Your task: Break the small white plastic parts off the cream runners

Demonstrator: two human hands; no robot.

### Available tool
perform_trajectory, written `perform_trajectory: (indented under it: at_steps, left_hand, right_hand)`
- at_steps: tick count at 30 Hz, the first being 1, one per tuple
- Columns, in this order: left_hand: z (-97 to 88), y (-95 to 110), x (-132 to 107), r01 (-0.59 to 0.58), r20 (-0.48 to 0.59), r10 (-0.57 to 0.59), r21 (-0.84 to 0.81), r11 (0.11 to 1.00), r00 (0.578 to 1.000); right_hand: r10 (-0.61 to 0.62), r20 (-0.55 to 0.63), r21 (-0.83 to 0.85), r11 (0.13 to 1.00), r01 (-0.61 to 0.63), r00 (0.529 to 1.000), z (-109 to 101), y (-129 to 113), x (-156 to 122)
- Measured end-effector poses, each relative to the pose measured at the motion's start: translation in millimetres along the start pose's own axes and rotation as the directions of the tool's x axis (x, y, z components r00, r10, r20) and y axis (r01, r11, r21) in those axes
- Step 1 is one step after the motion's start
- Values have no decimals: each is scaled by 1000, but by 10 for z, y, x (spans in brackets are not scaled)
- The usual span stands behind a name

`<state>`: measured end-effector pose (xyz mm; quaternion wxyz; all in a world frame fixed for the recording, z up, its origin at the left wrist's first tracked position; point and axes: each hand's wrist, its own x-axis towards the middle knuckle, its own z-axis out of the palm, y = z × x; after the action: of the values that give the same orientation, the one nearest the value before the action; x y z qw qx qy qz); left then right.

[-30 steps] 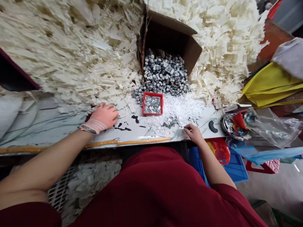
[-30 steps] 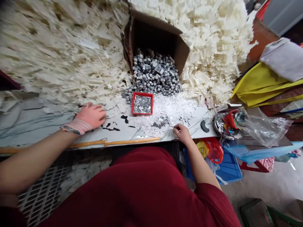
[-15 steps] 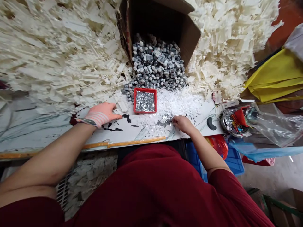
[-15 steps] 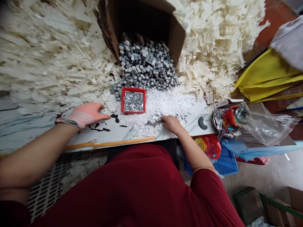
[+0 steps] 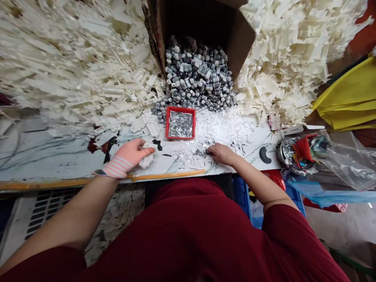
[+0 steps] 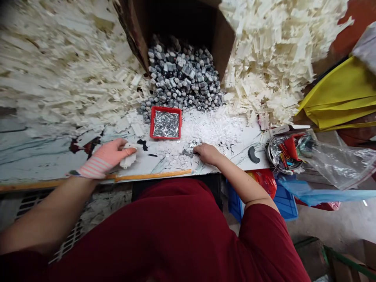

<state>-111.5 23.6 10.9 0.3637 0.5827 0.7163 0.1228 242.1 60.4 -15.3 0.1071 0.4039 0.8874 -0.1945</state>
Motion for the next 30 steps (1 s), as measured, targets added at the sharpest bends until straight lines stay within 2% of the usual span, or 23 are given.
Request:
perform_trajectory:
  at_steps: [2,5,8,10,12,13,15,17,19,20,23,27,28,30]
  left_hand:
    - [93,34,-84,23,66,-11,-176,984,998]
    - [263,124,-157,65,173,23,-486,872,985]
    - [420,272,-184,80,234,95,-640,764,968]
    - [522,393,-185,133,286,113,-713,688,952]
    - [643,517,-178,171,306,115,-762,625,945]
    - [712,578,-174,171,301,116,-773,611,947]
    - [859,690,-170,156,286,124,-781,605,950]
    - [994,783,-178,144,278,135,-786,602,951]
    - [1086,846,-194,118,261,152,-786,607,953]
    - [1110,864,-204,102,250,161,-784,613,955]
    - [1110,870,-231,75,219,160,-780,621,962]
    - [1061,813,-261,68,194,134,-775,628,972]
    - [1056,798,-270,72,195,131,-778,624,972]
    - [1045,782,-291,95,208,125,-801,592,970]
  right_hand:
    - [50,-6,-1,999,-50,999,39,-33,-18]
    - [98,-23,-6,995,-98,995,100,-67,-44]
    - [101,-50,3,995,-101,994,108,-43,-79]
    - [117,-126,49,993,-111,985,60,2,-113]
    - [197,-263,189,970,-150,944,-18,31,-150]
    - [265,-326,307,938,-163,908,-59,25,-164]
    - [385,-374,579,807,-112,844,-119,-49,-169]
    - [415,-340,776,631,2,844,-130,-199,-137]
    - [364,-340,840,533,105,867,-91,-380,-72]
    - [339,-364,836,530,143,868,-58,-464,-34]
    - [301,-444,778,596,197,844,42,-635,66]
    - [319,-403,809,562,172,858,85,-698,114]
    - [311,-402,799,579,164,861,79,-704,112]
    - [273,-429,723,675,147,861,64,-719,98]
